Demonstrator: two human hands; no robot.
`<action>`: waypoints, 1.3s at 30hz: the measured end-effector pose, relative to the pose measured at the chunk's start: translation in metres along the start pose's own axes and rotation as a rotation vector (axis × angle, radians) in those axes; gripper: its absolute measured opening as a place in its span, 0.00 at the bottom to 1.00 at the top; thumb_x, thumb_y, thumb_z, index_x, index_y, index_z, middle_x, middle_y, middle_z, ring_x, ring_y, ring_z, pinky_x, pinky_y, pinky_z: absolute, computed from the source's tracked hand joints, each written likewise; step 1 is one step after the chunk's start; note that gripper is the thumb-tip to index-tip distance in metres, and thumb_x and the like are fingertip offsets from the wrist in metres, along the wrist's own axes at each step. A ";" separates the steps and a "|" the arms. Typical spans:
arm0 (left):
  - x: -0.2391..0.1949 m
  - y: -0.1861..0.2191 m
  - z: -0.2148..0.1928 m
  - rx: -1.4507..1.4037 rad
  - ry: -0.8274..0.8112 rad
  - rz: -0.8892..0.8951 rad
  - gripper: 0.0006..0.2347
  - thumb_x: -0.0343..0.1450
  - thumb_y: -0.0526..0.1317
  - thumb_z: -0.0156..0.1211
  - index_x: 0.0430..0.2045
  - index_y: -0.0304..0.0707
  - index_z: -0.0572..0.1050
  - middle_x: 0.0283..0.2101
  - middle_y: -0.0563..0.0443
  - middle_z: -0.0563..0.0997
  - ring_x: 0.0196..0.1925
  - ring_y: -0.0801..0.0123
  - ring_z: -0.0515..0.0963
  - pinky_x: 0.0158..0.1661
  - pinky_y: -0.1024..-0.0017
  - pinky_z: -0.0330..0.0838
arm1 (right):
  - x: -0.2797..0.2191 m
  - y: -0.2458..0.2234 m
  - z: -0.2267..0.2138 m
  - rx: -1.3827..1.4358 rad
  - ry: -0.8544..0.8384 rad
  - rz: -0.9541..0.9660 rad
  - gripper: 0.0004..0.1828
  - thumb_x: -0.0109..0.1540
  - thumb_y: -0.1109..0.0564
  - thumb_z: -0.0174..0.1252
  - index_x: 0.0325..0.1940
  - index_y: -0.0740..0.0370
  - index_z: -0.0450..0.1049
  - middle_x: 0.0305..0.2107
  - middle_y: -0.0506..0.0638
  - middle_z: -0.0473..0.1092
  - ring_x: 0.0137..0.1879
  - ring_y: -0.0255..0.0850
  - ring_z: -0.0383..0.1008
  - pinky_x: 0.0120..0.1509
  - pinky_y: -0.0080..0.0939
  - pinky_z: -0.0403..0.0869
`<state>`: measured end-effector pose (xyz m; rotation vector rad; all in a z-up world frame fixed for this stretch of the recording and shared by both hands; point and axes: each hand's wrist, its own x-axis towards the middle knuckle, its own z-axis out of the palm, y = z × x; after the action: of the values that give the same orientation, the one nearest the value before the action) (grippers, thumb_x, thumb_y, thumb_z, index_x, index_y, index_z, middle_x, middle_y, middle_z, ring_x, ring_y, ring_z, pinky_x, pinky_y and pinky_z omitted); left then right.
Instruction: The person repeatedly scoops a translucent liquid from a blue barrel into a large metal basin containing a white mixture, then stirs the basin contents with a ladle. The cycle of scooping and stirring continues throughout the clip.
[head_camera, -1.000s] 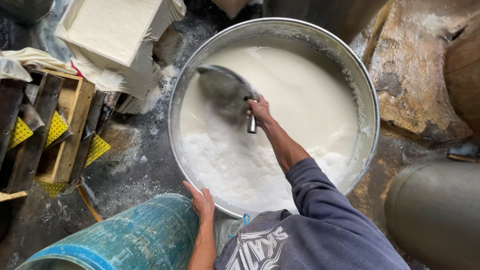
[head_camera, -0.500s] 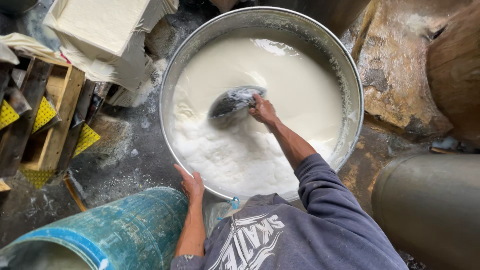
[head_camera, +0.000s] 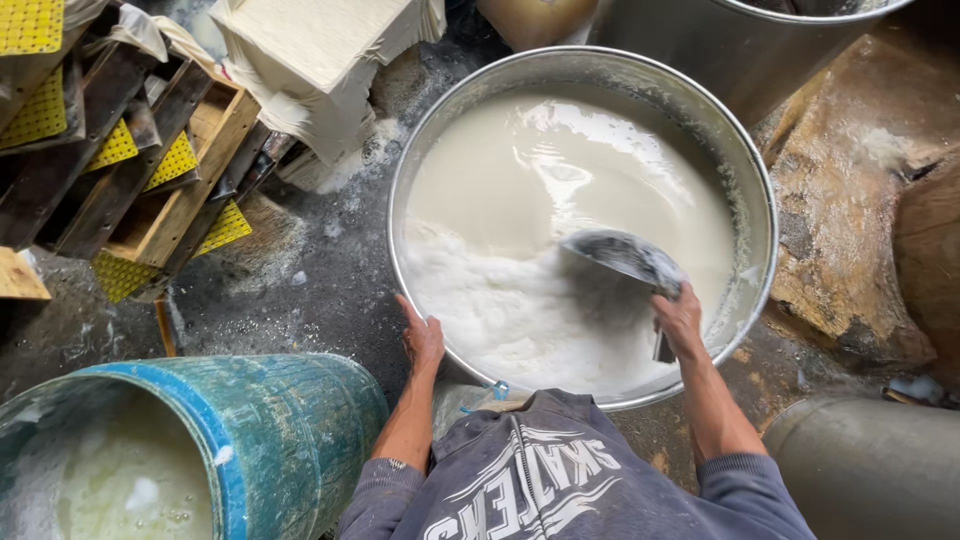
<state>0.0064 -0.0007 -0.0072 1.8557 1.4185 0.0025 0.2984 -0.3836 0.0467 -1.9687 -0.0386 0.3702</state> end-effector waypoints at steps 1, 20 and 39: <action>0.000 -0.001 0.001 -0.004 0.025 0.022 0.40 0.72 0.44 0.51 0.75 0.49 0.31 0.40 0.22 0.81 0.45 0.31 0.82 0.50 0.47 0.73 | -0.010 0.002 -0.006 -0.015 0.044 0.084 0.22 0.59 0.60 0.59 0.56 0.70 0.69 0.24 0.54 0.69 0.22 0.38 0.68 0.22 0.41 0.70; -0.007 -0.005 -0.003 0.004 0.071 0.075 0.39 0.72 0.41 0.53 0.75 0.42 0.33 0.39 0.23 0.82 0.43 0.31 0.82 0.47 0.47 0.74 | 0.054 0.012 0.158 1.167 -0.050 0.671 0.06 0.60 0.63 0.56 0.40 0.58 0.68 0.17 0.45 0.61 0.21 0.36 0.64 0.24 0.38 0.69; -0.015 0.003 -0.013 0.164 0.053 -0.030 0.39 0.73 0.44 0.52 0.76 0.43 0.33 0.41 0.23 0.82 0.46 0.30 0.81 0.48 0.47 0.74 | 0.126 -0.151 0.239 -0.083 -0.440 0.088 0.30 0.57 0.59 0.57 0.64 0.61 0.63 0.26 0.56 0.72 0.23 0.41 0.72 0.24 0.43 0.74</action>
<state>-0.0020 -0.0059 0.0101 1.9802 1.5218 -0.0827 0.3733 -0.0842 0.0629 -1.9395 -0.2526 0.8665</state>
